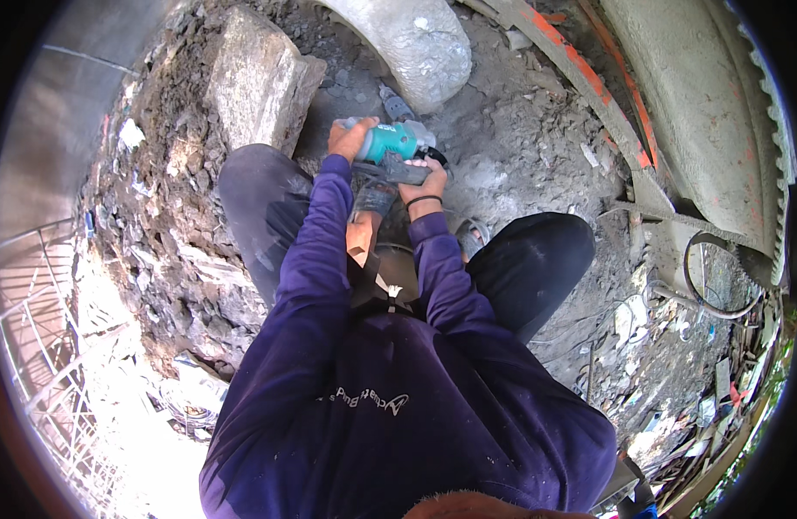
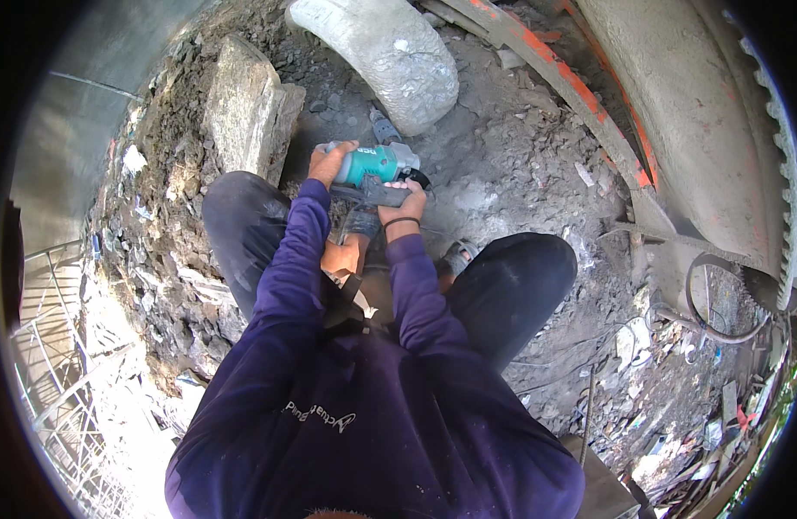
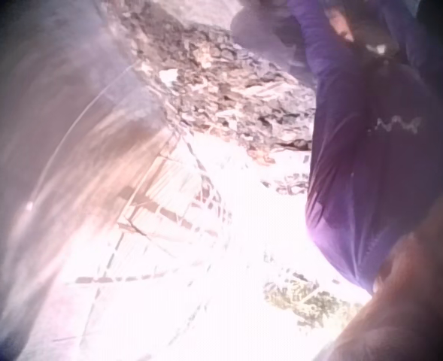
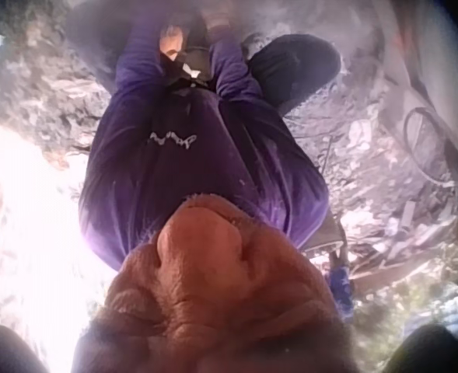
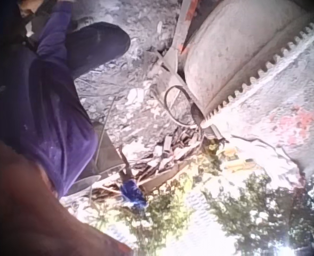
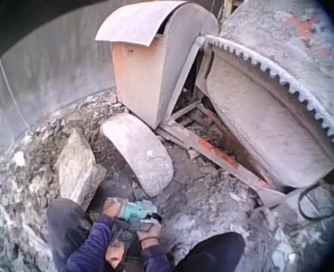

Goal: The person uses a handheld angle grinder to grind a concrete surface between two large rocks. After grinding, the person places a rock into the ground and smooths the surrounding concrete with a trowel.

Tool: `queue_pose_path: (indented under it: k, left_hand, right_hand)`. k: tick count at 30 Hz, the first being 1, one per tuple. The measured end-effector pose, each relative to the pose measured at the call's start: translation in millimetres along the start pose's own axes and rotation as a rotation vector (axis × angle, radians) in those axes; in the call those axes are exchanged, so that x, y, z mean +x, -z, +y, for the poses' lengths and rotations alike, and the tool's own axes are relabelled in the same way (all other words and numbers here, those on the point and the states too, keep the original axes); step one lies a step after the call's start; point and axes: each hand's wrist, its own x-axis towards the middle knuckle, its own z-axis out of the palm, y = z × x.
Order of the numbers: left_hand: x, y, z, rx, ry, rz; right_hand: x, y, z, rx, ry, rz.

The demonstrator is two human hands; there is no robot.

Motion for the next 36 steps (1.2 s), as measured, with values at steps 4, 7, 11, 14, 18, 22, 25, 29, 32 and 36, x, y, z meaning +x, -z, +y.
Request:
queue_pose_path:
  k: [4, 7, 11, 14, 18, 22, 25, 29, 32, 36]
  left_hand:
    - [-15, 34, -46, -0.57, 0.193, -0.138]
    - [-63, 20, -52, -0.75, 0.469, -0.285]
    - [-91, 12, -65, -0.928, 0.615, -0.383]
    - [-113, -22, -80, -1.044, 0.654, -0.386]
    - [-140, -58, -93, -1.198, 0.666, -0.458]
    - [-170, -85, -74, -1.416, 0.774, -0.477]
    - [-194, -99, -71, -1.458, 0.804, -0.469]
    - [-221, -97, -68, -1.498, 0.878, -0.374]
    - [-234, -97, -69, -1.486, 0.9, -0.347]
    - [-250, -103, -65, -1.385, 0.997, -0.324]
  right_hand:
    - [-39, -60, 15, -0.364, 0.05, -0.13]
    - [-51, -67, 14, -0.644, 0.221, -0.165]
    - [-77, -60, 23, -0.91, 0.304, -0.158]
    - [-80, -51, 19, -1.172, 0.402, -0.224]
    - [-96, -59, 15, -1.532, 0.502, -0.275]
    - [-125, -78, -4, -1.609, 0.559, -0.264]
    - [-136, -72, -9, -1.71, 0.656, -0.3]
    - [-161, -51, -12, -1.649, 0.676, -0.272]
    - [-171, -41, -14, -1.59, 0.651, -0.274]
    - [-177, -40, -24, -1.705, 0.706, -0.252]
